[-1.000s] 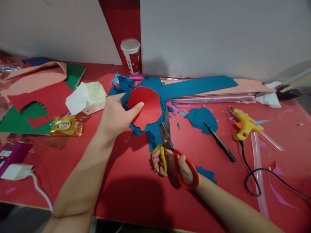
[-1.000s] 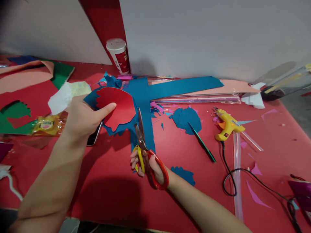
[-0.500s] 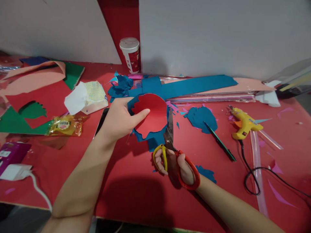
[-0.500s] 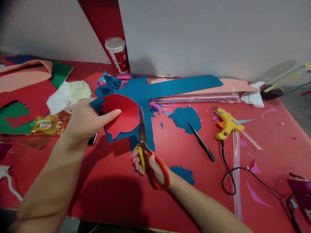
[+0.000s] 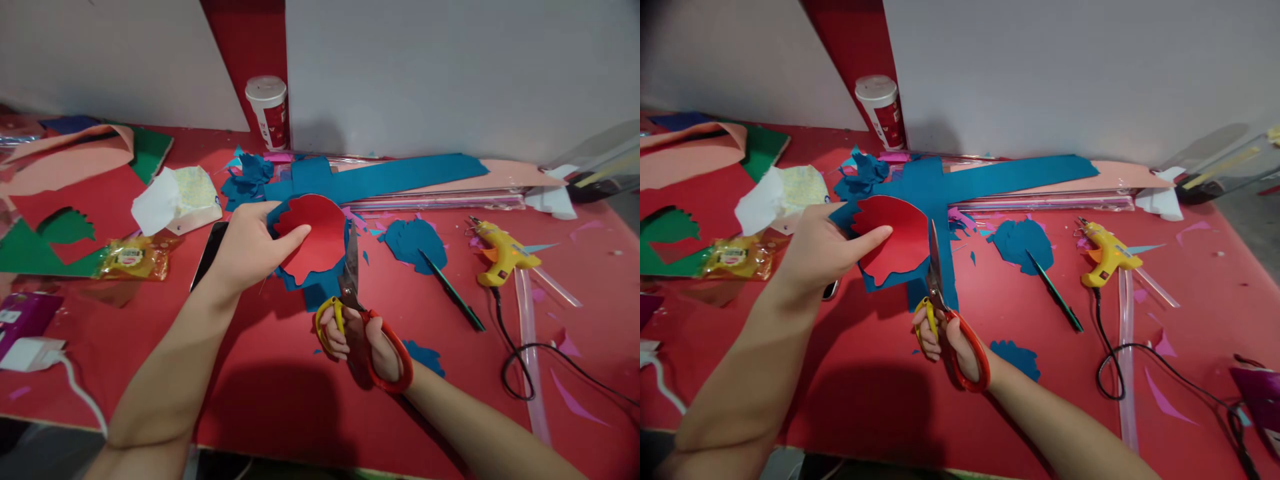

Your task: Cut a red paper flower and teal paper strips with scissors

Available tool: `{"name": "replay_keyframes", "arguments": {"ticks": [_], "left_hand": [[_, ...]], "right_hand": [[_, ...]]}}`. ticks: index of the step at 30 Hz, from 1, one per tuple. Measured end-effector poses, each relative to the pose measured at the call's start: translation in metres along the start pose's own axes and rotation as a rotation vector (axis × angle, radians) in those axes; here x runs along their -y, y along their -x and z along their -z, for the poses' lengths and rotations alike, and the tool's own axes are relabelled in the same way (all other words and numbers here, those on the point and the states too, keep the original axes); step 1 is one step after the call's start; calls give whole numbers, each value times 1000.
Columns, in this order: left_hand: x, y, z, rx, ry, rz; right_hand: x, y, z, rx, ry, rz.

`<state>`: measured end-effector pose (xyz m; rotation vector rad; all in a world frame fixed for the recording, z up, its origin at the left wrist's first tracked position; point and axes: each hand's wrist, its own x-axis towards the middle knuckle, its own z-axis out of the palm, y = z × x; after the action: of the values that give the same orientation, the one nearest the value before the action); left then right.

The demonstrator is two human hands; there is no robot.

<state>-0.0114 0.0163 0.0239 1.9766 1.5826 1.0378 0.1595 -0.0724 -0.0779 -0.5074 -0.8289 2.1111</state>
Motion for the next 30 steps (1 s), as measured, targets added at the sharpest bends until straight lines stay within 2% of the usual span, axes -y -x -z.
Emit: {"name": "replay_keyframes", "arguments": {"ticks": [30], "left_hand": [[-2,2,-8,24,100,12]], "right_hand": [[4,2,2,-1,52,-47]]}}
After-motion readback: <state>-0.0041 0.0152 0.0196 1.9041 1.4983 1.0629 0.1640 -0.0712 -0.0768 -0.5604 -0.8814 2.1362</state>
